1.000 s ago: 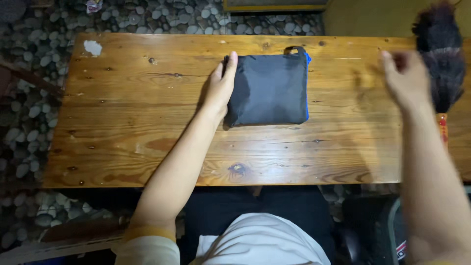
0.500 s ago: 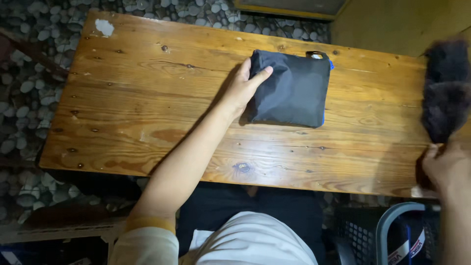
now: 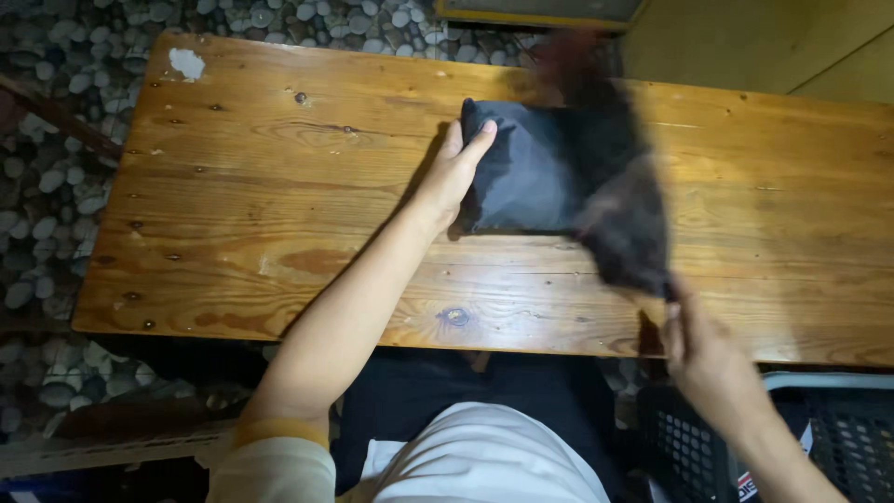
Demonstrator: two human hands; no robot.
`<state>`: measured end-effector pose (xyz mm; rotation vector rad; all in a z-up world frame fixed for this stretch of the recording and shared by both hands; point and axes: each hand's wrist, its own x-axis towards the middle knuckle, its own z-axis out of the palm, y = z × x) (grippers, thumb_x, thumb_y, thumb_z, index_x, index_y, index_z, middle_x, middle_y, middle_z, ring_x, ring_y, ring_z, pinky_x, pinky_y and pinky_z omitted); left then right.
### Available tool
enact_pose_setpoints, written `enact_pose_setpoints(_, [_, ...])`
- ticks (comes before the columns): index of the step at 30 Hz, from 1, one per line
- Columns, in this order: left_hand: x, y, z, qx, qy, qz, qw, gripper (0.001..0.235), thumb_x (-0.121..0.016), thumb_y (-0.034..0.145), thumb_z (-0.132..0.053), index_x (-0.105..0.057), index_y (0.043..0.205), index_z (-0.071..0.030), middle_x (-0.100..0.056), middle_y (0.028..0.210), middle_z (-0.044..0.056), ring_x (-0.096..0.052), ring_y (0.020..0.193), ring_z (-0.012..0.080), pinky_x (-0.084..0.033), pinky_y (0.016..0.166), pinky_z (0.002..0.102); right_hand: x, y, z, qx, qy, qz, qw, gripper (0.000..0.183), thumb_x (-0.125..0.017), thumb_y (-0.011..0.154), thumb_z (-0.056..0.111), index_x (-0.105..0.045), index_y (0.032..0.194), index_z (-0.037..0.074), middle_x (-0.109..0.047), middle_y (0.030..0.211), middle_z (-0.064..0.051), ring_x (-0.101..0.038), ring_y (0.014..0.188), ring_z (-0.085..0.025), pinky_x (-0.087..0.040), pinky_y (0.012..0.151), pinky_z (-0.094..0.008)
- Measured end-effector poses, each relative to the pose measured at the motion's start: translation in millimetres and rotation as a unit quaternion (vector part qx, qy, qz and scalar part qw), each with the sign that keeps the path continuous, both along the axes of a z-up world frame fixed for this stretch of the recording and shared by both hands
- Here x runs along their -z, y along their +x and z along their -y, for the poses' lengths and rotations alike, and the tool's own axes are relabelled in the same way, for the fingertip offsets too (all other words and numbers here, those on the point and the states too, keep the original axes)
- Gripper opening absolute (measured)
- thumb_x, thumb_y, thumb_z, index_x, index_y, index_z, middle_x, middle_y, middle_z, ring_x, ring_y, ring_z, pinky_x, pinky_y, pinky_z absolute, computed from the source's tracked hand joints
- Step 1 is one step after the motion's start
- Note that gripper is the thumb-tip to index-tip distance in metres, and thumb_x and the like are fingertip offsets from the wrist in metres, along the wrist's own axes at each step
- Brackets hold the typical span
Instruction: The person uses a feather duster to clean a small black pouch on a wooden table, then places it in a basket. They then retrieve a larger black garment, unfold it on the table, and brush it thoroughly with the duster before folding it.
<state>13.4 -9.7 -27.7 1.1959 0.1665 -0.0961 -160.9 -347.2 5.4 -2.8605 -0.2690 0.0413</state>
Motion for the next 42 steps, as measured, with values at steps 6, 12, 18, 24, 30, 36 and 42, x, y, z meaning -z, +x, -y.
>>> enact_pose_setpoints(6, [17, 6, 0, -0.004, -0.053, 0.037, 0.998, 0.067, -0.066, 0.089, -0.038, -0.046, 0.148, -0.013, -0.061, 0.142, 0.012, -0.06, 0.127, 0.0228, -0.05, 0.107, 0.036, -11, -21, -16, -0.002, 0.0, 0.025, 1.0, 0.064, -0.051, 0.101, 0.018, -0.035, 0.163, 0.019, -0.071, 0.103, -0.026, -0.068, 0.066, -0.05, -0.051, 0.064, -0.062])
enact_pose_setpoints(12, [8, 7, 0, -0.032, -0.054, -0.052, 0.997, 0.067, -0.065, 0.085, -0.042, -0.05, 0.141, -0.009, -0.065, 0.137, 0.013, -0.064, 0.124, 0.0225, -0.053, 0.103, 0.033, -10, -9, -6, 0.084, -0.015, 0.01, 0.996, 0.062, -0.047, 0.104, 0.025, -0.037, 0.164, 0.015, -0.071, 0.104, -0.032, -0.065, 0.079, -0.06, -0.048, 0.074, -0.066])
enact_pose_setpoints(18, [28, 17, 0, -0.049, -0.023, -0.035, 0.998, 0.055, -0.065, 0.088, -0.037, -0.052, 0.137, -0.016, -0.07, 0.126, 0.009, -0.066, 0.114, 0.0203, -0.052, 0.098, 0.032, 1, -10, -9, 0.029, 0.014, -0.011, 0.999, 0.06, -0.05, 0.1, 0.027, -0.04, 0.159, 0.018, -0.068, 0.119, -0.03, -0.069, 0.087, -0.054, -0.054, 0.078, -0.063])
enact_pose_setpoints(24, [36, 19, 1, -0.051, -0.099, 0.009, 0.994, 0.047, -0.069, 0.089, -0.036, -0.058, 0.126, -0.01, -0.07, 0.122, 0.011, -0.067, 0.113, 0.0217, -0.054, 0.098, 0.033, -6, -16, -9, 0.042, 0.013, -0.003, 0.999, 0.062, -0.048, 0.101, 0.025, -0.038, 0.161, 0.017, -0.068, 0.124, -0.028, -0.067, 0.094, -0.057, -0.051, 0.08, -0.063])
enact_pose_setpoints(30, [13, 6, 1, -0.046, -0.043, -0.004, 0.998, 0.049, -0.068, 0.088, -0.038, -0.058, 0.125, -0.007, -0.07, 0.123, 0.011, -0.067, 0.111, 0.0198, -0.056, 0.096, 0.031, -9, -7, -7, 0.055, 0.035, -0.014, 0.998, 0.057, -0.048, 0.103, 0.023, -0.042, 0.159, 0.014, -0.071, 0.115, -0.028, -0.069, 0.093, -0.051, -0.052, 0.081, -0.056])
enact_pose_setpoints(36, [31, 11, -7, -0.031, 0.161, 0.17, 0.972, 0.054, -0.067, 0.093, -0.04, -0.054, 0.136, -0.011, -0.065, 0.135, 0.009, -0.06, 0.129, 0.0204, -0.043, 0.111, 0.032, -10, -17, -3, 0.043, 0.007, 0.007, 0.999, 0.06, -0.051, 0.099, 0.028, -0.042, 0.159, 0.021, -0.064, 0.142, -0.019, -0.069, 0.095, -0.053, -0.054, 0.083, -0.06])
enact_pose_setpoints(42, [-19, -19, -14, 0.042, 0.238, 0.257, 0.936, 0.063, -0.065, 0.094, -0.051, -0.05, 0.139, -0.009, -0.066, 0.137, 0.008, -0.063, 0.128, 0.022, -0.048, 0.11, 0.033, -37, -29, 31, 0.07, -0.012, 0.111, 0.991, 0.057, -0.055, 0.104, 0.018, -0.05, 0.159, 0.003, -0.065, 0.144, -0.028, -0.065, 0.115, -0.05, -0.05, 0.09, -0.056])
